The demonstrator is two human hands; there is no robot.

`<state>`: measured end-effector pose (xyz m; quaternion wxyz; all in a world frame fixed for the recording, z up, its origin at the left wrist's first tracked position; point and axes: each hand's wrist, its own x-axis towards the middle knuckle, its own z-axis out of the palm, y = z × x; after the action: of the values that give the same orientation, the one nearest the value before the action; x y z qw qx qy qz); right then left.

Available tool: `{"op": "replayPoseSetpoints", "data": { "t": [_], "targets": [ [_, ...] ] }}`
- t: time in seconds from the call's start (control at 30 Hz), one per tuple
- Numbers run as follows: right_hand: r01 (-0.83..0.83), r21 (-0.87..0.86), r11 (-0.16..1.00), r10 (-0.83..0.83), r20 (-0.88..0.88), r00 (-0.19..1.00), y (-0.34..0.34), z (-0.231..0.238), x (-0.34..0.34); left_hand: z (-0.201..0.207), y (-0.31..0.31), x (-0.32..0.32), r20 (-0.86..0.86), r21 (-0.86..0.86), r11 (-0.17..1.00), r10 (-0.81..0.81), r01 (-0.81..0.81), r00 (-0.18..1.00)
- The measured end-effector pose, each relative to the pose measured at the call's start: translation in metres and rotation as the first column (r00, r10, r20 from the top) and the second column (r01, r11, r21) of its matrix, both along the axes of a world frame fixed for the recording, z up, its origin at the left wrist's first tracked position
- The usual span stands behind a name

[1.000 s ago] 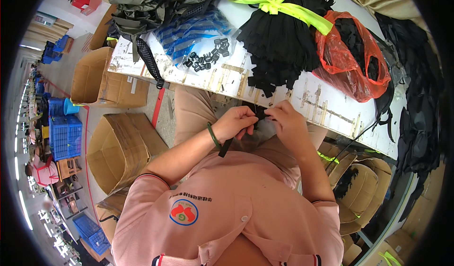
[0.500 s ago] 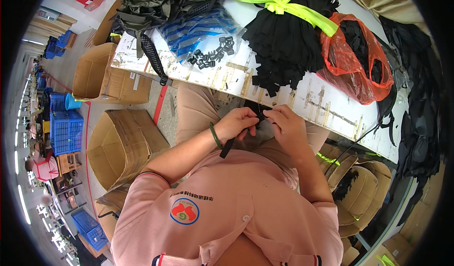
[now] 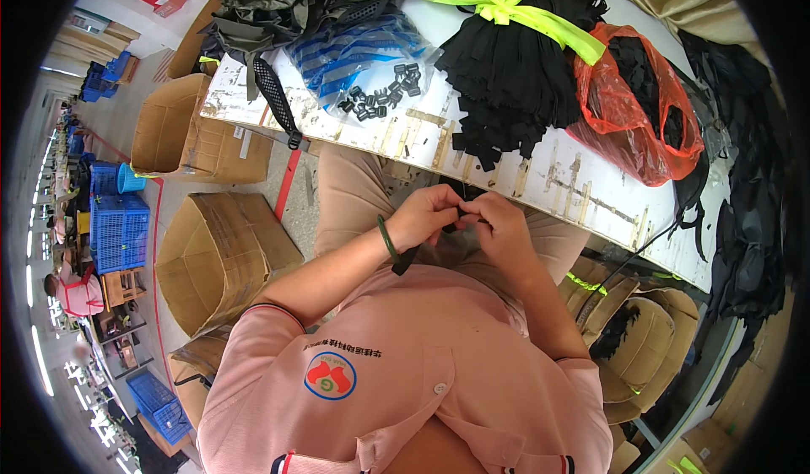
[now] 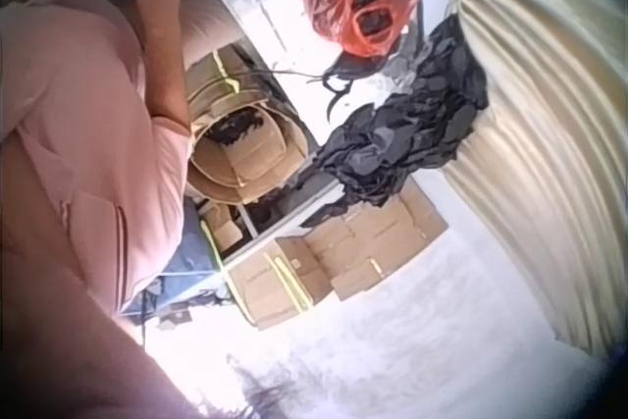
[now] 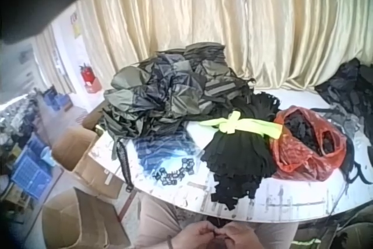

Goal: The recorder is assembling plastic buckles onto black straps in a manufacturing environment.

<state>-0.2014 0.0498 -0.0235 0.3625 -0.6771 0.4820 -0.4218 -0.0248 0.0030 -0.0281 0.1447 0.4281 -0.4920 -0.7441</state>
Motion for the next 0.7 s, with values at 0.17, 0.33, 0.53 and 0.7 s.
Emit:
{"op": "replayPoseSetpoints", "data": {
  "t": [0.17,0.33,0.53,0.7],
  "targets": [
    [0.279,0.172,0.945,-0.313,0.224,0.923,0.001,-0.001,0.005,0.011,0.002,-0.009,-0.150,-0.076,0.974,0.200,-0.213,0.968],
    [0.013,0.510,0.860,-0.336,0.546,0.767,0.018,0.009,0.022,0.009,0.005,-0.016,-0.262,-0.099,0.932,0.313,-0.348,0.913],
    [-0.128,0.597,0.792,-0.433,0.696,0.573,0.007,0.019,0.033,0.010,0.002,-0.013,-0.282,-0.192,0.899,0.332,-0.392,0.900],
    [-0.168,0.602,0.780,-0.457,0.733,0.504,0.011,0.018,0.044,0.018,0.008,-0.008,-0.158,-0.581,0.706,0.389,-0.404,0.907]
  ]
}}
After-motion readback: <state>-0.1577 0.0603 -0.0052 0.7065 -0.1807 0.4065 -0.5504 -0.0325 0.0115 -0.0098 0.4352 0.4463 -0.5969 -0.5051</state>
